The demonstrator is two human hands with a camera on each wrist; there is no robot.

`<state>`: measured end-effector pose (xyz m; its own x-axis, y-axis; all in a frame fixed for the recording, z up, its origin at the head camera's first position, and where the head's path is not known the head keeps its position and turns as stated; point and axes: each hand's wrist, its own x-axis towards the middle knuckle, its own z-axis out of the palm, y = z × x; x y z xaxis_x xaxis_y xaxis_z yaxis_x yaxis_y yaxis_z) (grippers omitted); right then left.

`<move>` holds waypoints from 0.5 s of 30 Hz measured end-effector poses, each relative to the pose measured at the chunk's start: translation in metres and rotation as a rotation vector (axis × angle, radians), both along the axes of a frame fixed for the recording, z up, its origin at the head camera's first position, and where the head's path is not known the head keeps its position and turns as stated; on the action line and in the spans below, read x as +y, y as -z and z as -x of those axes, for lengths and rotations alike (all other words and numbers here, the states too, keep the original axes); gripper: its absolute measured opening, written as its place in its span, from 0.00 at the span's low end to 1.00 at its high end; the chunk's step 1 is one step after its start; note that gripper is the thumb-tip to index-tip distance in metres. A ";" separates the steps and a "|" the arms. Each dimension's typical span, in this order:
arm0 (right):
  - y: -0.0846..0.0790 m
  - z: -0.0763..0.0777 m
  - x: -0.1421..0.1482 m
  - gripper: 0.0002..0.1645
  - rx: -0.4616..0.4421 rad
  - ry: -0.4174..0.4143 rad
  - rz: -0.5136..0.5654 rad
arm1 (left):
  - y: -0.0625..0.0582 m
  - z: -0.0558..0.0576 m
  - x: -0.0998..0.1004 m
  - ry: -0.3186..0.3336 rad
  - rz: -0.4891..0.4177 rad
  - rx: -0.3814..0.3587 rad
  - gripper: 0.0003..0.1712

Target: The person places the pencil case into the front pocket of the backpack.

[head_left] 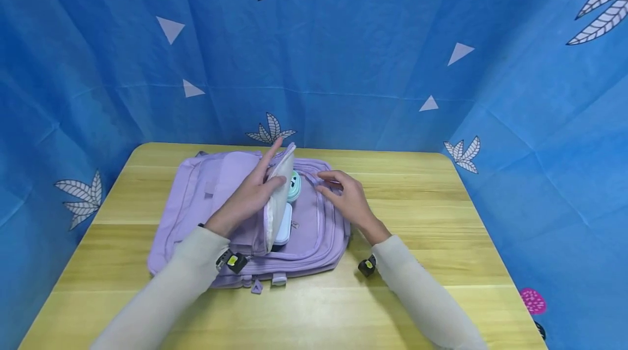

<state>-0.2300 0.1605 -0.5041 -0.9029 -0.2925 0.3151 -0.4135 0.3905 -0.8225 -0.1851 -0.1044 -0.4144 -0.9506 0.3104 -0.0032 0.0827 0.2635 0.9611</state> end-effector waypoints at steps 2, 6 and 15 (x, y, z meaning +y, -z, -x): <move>0.001 0.000 0.007 0.20 -0.007 0.012 0.000 | -0.001 -0.001 0.003 0.014 0.041 0.011 0.45; 0.002 0.001 0.018 0.20 -0.015 0.028 -0.005 | -0.004 -0.003 0.007 0.052 0.112 0.008 0.40; -0.006 0.005 0.039 0.23 0.045 0.111 -0.146 | 0.006 0.002 0.017 0.215 0.370 0.134 0.37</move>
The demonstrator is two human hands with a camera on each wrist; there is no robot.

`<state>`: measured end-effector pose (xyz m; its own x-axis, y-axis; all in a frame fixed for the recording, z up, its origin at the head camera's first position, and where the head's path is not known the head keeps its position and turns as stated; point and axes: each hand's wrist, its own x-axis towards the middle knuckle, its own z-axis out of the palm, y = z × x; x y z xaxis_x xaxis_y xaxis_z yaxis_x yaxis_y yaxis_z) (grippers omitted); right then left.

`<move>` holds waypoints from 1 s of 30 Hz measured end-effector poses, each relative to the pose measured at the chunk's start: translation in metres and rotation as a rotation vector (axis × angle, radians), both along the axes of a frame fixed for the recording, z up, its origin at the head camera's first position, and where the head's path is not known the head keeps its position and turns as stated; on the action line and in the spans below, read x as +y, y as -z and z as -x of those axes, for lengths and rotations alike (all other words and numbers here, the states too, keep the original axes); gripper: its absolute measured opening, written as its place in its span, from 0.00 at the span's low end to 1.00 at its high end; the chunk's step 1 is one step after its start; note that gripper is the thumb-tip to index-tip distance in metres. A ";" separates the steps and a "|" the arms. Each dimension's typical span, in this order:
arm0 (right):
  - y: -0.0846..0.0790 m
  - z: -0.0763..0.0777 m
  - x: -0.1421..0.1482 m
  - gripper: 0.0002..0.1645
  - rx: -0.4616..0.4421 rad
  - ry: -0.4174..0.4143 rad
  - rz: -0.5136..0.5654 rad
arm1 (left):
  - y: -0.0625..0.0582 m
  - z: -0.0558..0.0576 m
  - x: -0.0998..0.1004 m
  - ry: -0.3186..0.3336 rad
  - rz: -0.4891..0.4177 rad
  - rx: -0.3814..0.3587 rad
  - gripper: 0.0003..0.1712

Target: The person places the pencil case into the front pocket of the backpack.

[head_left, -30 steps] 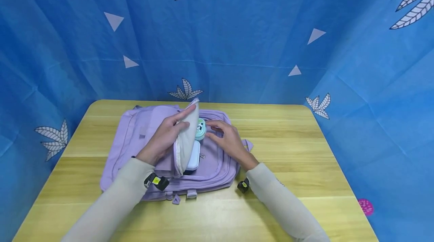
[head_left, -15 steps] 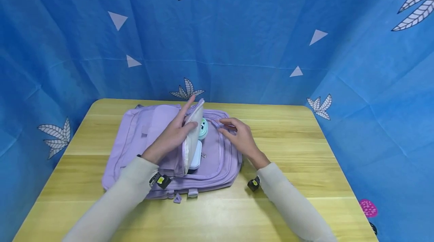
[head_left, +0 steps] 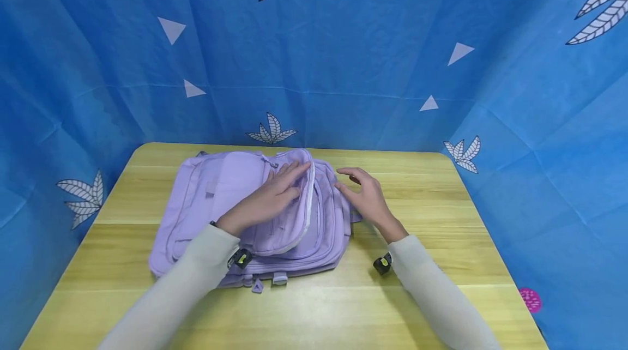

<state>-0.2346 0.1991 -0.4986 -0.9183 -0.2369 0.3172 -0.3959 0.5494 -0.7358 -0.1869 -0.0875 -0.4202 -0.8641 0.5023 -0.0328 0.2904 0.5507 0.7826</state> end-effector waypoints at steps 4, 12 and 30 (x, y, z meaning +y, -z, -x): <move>-0.003 0.004 0.007 0.24 -0.016 0.025 -0.035 | -0.001 0.000 0.008 0.018 0.119 0.048 0.39; -0.012 0.009 0.014 0.31 -0.035 0.030 -0.055 | -0.004 -0.008 0.035 -0.036 0.371 0.060 0.40; -0.038 0.034 0.014 0.40 -0.051 0.041 -0.276 | 0.005 -0.009 0.053 -0.078 0.681 0.216 0.33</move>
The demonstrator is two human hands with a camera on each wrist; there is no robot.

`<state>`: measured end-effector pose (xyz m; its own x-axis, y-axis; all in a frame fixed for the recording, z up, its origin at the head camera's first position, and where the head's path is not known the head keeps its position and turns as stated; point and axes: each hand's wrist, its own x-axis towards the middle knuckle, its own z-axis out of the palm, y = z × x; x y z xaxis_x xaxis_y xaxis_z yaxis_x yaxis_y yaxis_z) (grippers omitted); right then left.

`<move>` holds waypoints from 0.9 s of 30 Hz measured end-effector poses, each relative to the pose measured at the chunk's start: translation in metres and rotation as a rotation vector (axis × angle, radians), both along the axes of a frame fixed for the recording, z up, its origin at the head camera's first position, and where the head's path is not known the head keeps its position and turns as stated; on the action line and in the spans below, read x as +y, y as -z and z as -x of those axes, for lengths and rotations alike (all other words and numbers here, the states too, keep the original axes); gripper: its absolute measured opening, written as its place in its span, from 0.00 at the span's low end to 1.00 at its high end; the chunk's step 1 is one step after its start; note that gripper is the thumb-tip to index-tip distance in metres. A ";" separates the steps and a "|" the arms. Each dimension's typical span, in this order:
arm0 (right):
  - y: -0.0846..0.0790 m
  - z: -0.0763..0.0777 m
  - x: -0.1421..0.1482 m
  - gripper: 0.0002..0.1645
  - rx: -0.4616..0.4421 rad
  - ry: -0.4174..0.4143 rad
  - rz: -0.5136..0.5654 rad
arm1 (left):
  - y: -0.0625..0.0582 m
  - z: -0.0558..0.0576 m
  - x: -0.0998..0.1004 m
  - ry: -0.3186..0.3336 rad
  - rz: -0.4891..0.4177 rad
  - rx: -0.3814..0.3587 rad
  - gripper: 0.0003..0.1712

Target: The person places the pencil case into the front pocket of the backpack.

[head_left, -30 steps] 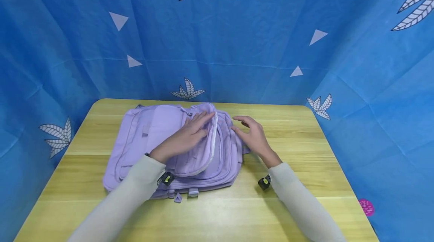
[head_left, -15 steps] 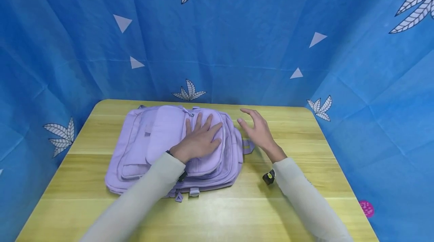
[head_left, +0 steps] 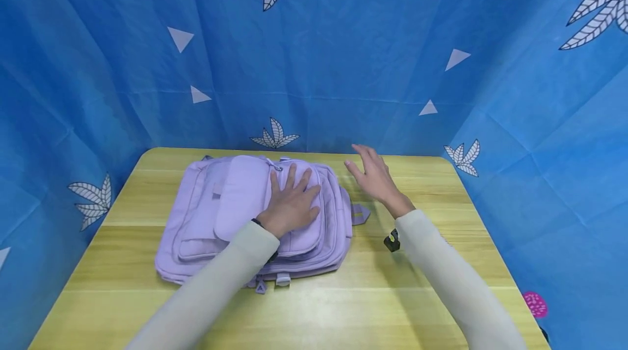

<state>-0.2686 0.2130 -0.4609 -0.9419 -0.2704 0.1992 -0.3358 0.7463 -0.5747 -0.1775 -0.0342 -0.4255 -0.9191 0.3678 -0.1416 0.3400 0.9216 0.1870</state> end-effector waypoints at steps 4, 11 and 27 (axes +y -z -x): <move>-0.006 0.007 -0.003 0.42 0.003 -0.003 -0.053 | 0.002 0.002 0.003 0.023 0.067 0.033 0.33; -0.016 0.016 -0.008 0.44 -0.011 0.004 -0.099 | -0.001 0.007 0.007 0.037 0.146 0.057 0.33; -0.033 0.038 -0.018 0.50 -0.021 0.096 -0.265 | -0.051 0.052 -0.021 0.013 -0.169 -0.129 0.25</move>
